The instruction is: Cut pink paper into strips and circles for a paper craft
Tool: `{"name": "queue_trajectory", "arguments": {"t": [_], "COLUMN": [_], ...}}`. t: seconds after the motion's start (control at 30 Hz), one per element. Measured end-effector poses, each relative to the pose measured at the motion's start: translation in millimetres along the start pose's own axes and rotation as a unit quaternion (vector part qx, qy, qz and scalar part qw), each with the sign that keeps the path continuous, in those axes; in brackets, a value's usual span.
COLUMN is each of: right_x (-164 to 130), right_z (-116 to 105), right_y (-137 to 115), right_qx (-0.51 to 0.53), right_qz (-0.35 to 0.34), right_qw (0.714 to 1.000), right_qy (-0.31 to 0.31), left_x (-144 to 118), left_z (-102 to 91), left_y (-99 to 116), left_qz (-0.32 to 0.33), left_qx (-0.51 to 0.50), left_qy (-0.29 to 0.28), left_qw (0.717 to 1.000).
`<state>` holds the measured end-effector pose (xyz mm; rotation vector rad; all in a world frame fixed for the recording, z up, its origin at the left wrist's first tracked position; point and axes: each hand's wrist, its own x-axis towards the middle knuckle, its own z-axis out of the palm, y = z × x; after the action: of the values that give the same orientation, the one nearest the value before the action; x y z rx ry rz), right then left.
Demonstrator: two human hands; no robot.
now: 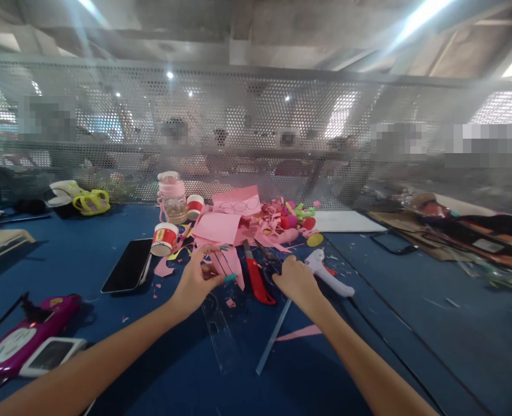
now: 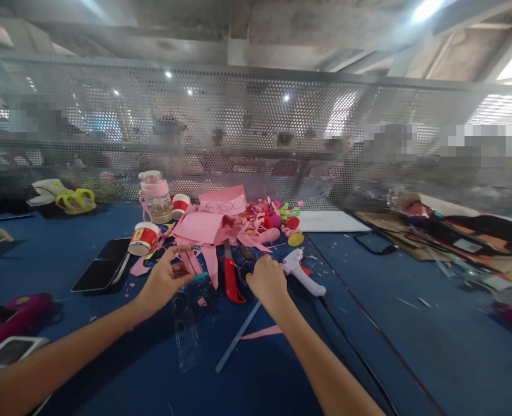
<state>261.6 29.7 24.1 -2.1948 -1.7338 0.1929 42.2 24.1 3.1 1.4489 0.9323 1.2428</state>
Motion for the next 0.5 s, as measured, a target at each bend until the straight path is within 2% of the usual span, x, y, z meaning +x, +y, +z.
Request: {"name": "queue_trajectory", "arguments": {"t": [0.2, 0.37, 0.43, 0.47, 0.5], "right_x": [15.7, 16.8, 10.7, 7.1, 3.5], "right_z": [-5.1, -4.8, -5.9, -6.5, -6.9], "right_y": [6.7, 4.2, 3.3, 3.6, 4.3], "right_qx": [0.149, 0.310, 0.390, 0.439, 0.533], "right_qz": [-0.004, -0.034, -0.062, -0.076, -0.088], "right_qw": [0.989, 0.946, 0.912, 0.885, 0.826], "right_qy": [-0.017, -0.084, -0.115, -0.132, -0.160], "left_x": [8.9, 15.5, 19.0, 21.2, 23.6], "left_z": [-8.3, -12.7, -16.4, -18.4, -20.3], "left_y": [15.4, 43.5, 55.7, 61.3, 66.4], "left_qz": [0.027, 0.049, 0.072, 0.081, 0.090], "left_qx": [0.084, 0.098, 0.109, 0.108, 0.107], "left_qy": [0.028, 0.021, 0.030, 0.029, 0.028], "left_qw": [0.996, 0.994, 0.991, 0.990, 0.990]}}
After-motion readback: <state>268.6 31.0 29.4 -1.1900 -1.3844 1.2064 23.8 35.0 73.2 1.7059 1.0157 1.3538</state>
